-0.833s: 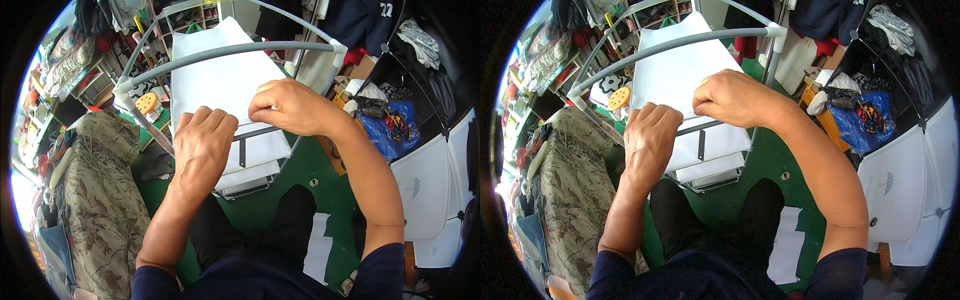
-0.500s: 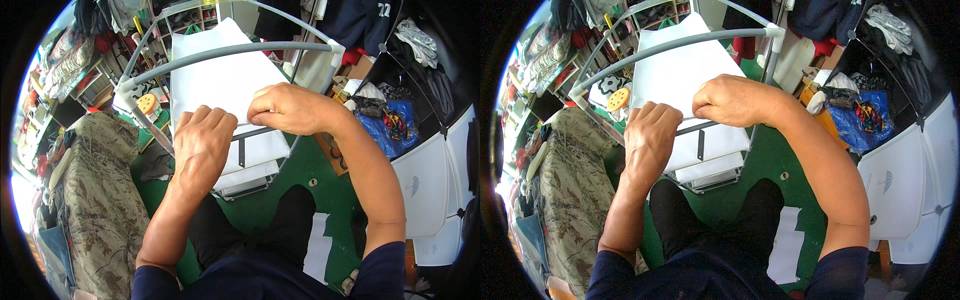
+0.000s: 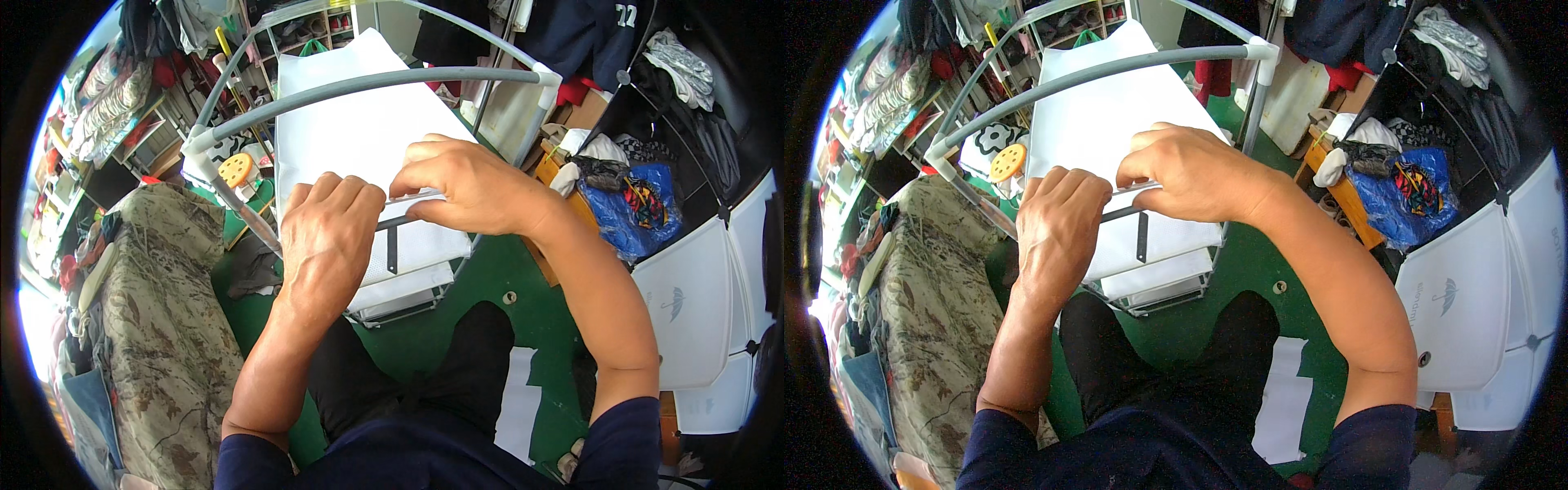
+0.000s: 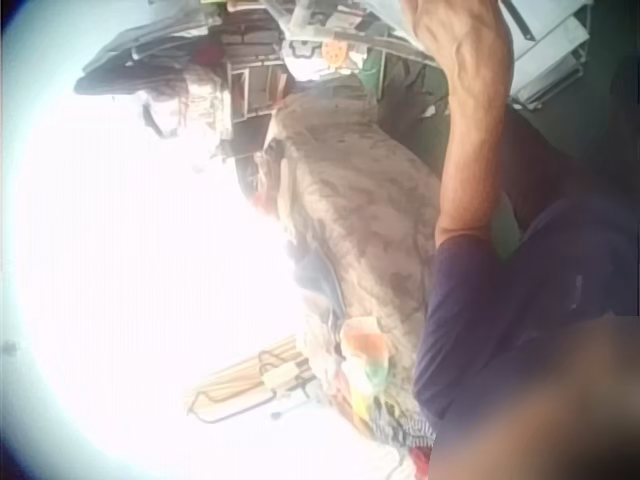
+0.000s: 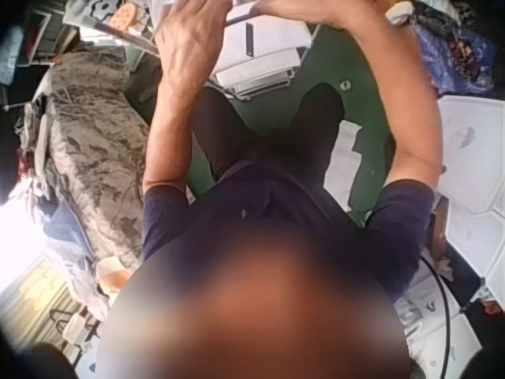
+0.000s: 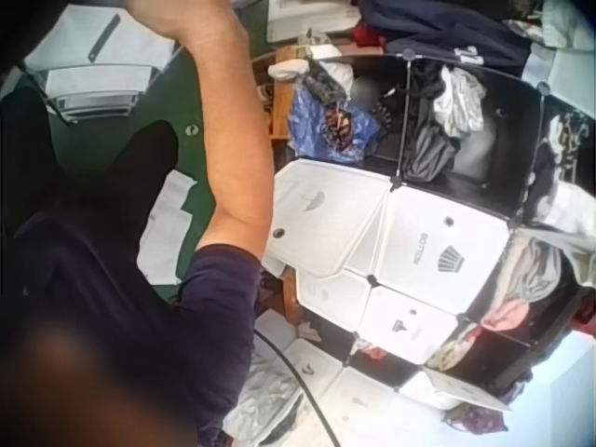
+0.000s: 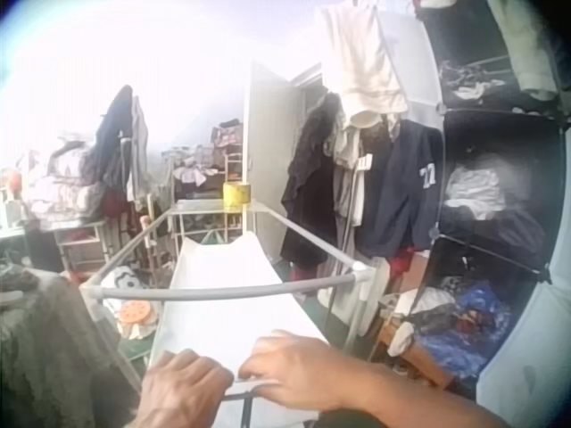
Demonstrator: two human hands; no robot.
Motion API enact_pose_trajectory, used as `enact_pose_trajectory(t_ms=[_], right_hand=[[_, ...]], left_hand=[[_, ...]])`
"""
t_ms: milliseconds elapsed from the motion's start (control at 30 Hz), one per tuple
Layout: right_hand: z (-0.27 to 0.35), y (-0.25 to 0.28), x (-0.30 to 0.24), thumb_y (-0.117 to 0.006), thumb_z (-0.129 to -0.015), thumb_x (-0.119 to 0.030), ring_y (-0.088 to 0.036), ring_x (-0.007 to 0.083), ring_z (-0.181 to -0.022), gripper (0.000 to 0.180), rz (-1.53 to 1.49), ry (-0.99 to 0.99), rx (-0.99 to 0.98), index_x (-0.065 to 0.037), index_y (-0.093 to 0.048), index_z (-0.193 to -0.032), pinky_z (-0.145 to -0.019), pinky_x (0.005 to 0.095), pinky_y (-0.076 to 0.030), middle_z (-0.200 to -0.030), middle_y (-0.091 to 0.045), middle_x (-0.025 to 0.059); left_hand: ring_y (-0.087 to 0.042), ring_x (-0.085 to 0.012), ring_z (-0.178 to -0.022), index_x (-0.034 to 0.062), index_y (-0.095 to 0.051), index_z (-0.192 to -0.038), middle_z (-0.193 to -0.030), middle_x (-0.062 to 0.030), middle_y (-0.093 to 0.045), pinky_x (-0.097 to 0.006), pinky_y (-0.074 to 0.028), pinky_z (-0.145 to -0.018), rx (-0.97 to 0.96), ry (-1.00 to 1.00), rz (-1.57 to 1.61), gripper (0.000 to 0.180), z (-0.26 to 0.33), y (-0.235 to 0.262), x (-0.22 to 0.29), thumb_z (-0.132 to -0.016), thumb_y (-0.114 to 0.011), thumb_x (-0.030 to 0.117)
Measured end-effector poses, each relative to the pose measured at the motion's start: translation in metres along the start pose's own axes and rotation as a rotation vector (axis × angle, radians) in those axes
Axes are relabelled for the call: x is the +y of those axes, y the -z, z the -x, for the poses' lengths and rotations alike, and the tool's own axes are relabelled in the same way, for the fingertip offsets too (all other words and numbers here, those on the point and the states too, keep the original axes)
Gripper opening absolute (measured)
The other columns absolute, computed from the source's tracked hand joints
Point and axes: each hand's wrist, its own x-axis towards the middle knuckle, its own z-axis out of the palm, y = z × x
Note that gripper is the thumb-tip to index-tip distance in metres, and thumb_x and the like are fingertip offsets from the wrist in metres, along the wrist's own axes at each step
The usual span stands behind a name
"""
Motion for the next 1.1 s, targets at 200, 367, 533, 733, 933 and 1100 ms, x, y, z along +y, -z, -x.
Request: enact_pose_trajectory(t_ms=[200,367,533,733,933,1100], right_hand=[[0.003,-0.010,-0.001,-0.079,-0.084,-0.009,-0.065,0.0279,-0.090,0.011,0.242,0.077,0.148,-0.005,-0.073,-0.092,-0.083,0.0414,-0.053,-0.086,-0.067,0.0065],[0.009,-0.009,-0.001,-0.074,-0.086,-0.011,-0.068,0.0269,-0.085,0.004,0.254,0.080,0.203,-0.007,-0.073,-0.084,-0.075,0.0415,-0.055,-0.084,-0.068,0.0070],[0.013,-0.016,-0.012,-0.071,-0.089,-0.011,-0.067,0.0242,-0.079,0.007,0.284,0.069,0.336,-0.009,-0.073,-0.083,-0.069,0.0390,-0.055,-0.079,-0.065,0.0051],[0.027,-0.034,-0.023,-0.073,-0.083,-0.005,-0.062,0.0205,-0.079,0.002,0.366,0.055,0.482,-0.007,-0.072,-0.084,-0.067,0.0337,-0.052,-0.081,-0.062,0.0027],[0.033,-0.047,-0.022,-0.074,-0.081,-0.005,-0.060,0.0186,-0.079,0.008,0.491,0.101,0.539,-0.004,-0.074,-0.089,-0.065,0.0318,-0.050,-0.084,-0.061,0.0019],[0.036,-0.046,-0.027,-0.075,-0.081,-0.005,-0.062,0.0189,-0.080,0.010,0.520,0.115,0.527,-0.003,-0.075,-0.091,-0.065,0.0314,-0.050,-0.086,-0.063,0.0028]], left_hand=[[-0.062,-0.0254,-0.084,0.0098,-0.065,-0.090,-0.086,-0.0030,-0.065,-0.041,-0.046,-0.077,0.012,-0.001,-0.006,0.007,0.000,-0.001,0.001,-0.085,-0.068,0.006],[-0.063,-0.0256,-0.084,0.0104,-0.066,-0.091,-0.087,-0.0029,-0.065,-0.042,-0.047,-0.077,0.020,-0.010,0.000,0.007,0.002,0.000,-0.001,-0.085,-0.070,0.007],[-0.064,-0.0250,-0.092,0.0106,-0.070,-0.105,-0.099,-0.0034,-0.069,-0.041,-0.048,-0.080,0.015,0.027,0.008,0.027,0.018,0.010,0.009,-0.080,-0.079,0.010],[-0.065,-0.0306,-0.100,0.0047,-0.070,-0.111,-0.108,-0.0090,-0.068,-0.043,-0.054,-0.086,0.070,0.083,0.030,0.032,0.043,0.018,0.005,-0.079,-0.075,0.003],[-0.065,-0.0296,-0.096,0.0048,-0.071,-0.104,-0.104,-0.0086,-0.068,-0.042,-0.055,-0.083,0.079,0.040,0.015,0.026,0.046,0.020,0.000,-0.078,-0.069,0.003],[-0.065,-0.0258,-0.095,0.0068,-0.072,-0.103,-0.102,-0.0056,-0.068,-0.039,-0.053,-0.080,0.057,-0.008,-0.016,0.025,0.051,0.019,-0.002,-0.078,-0.069,0.006]])
